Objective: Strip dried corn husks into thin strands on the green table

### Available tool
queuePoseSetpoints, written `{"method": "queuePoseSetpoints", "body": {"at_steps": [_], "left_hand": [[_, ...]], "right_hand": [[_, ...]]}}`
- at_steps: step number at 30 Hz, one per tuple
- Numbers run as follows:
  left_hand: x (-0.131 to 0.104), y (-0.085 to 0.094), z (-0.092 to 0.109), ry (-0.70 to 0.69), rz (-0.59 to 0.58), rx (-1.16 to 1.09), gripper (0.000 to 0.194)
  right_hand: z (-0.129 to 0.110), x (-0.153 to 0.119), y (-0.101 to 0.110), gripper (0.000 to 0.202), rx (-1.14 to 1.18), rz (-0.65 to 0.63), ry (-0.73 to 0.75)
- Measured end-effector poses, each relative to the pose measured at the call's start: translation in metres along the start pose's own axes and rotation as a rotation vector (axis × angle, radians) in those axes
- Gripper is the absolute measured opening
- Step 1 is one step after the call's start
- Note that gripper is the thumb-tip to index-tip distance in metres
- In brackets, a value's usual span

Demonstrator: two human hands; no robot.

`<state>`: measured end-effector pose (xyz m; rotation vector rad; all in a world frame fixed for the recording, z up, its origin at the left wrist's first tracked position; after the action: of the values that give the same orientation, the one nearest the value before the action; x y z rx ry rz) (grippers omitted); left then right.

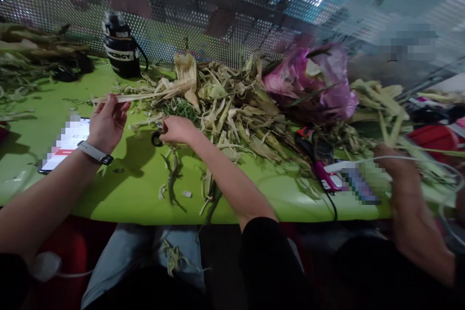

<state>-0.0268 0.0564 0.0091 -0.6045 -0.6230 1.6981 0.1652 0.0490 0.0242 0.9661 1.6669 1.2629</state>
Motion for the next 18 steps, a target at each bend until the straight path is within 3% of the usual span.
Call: {"method": "queuePoseSetpoints", "body": {"at_steps": [3, 8, 13, 16, 18], "left_hand": [[-0.002, -0.001, -0.001, -0.006, -0.013, -0.001, 0.015], [-0.007, -0.003, -0.004, -0.006, -0.037, 0.025, 0.014], [-0.007, -0.002, -0.006, -0.009, -0.062, 0.061, 0.011], [-0.007, 0.000, -0.007, -0.021, -0.102, 0.071, 0.012], [-0.008, -0.001, -0.007, -0.026, -0.121, 0.077, 0.013]], "right_hand": [[0.007, -0.012, 0.002, 0.023, 0.022, -0.083, 0.031], [0.005, -0.016, 0.002, 0.034, -0.104, -0.007, -0.062], [-0.015, -0.010, 0.002, 0.035, -0.234, -0.085, -0.084], [-0.015, -0.005, 0.007, 0.026, -0.229, -0.127, -0.088], [-0.010, -0.002, 0.010, 0.031, -0.162, -0.189, -0.106]]}}
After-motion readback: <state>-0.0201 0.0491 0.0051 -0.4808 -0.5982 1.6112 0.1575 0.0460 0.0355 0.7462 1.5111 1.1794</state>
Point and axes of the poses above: each hand's wrist, its own x-axis towards the middle knuckle, its own y-axis out of the back of the hand, z = x × y, the point moved 1 cm from there along x, towards the middle knuckle, and after that the axes turned 4 degrees about -x, right-handed, at the moved point
